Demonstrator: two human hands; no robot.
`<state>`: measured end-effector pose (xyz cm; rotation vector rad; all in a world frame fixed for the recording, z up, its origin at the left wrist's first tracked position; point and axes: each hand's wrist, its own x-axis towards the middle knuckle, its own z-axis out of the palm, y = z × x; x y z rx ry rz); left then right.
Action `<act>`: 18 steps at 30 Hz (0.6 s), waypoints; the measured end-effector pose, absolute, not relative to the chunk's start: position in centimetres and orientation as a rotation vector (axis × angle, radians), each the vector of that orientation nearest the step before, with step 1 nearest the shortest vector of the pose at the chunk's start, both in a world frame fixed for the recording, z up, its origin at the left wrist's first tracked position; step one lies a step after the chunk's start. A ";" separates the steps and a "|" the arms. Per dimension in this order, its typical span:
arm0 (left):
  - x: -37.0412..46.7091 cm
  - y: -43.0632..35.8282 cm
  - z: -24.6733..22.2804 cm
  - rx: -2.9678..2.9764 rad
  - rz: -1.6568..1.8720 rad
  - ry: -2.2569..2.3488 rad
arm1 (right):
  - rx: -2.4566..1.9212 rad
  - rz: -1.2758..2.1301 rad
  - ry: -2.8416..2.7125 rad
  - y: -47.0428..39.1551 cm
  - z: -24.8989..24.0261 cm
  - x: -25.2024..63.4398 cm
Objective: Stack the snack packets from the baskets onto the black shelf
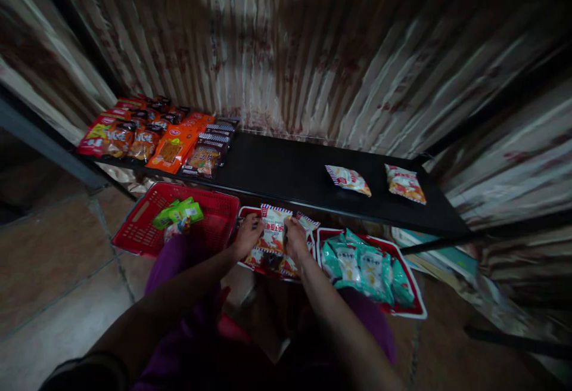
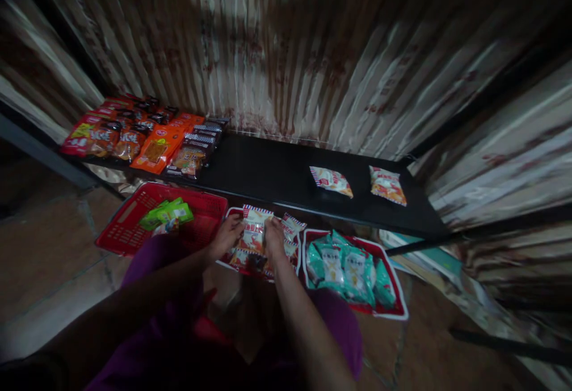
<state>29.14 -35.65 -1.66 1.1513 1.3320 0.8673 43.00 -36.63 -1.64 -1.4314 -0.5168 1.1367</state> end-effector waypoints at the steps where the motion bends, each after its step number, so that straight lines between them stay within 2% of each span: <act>1: 29.5 -35.8 -0.9 1.114 0.899 1.275 | -1.415 1.141 -0.504 -37.1 -0.5 43.3; 10: 32.9 -37.7 4.4 1.005 1.013 0.946 | -1.328 1.152 -0.513 -41.0 7.4 46.2; 18: 32.4 -34.6 4.0 1.123 1.010 0.890 | -1.242 1.195 -0.515 -38.1 7.7 46.5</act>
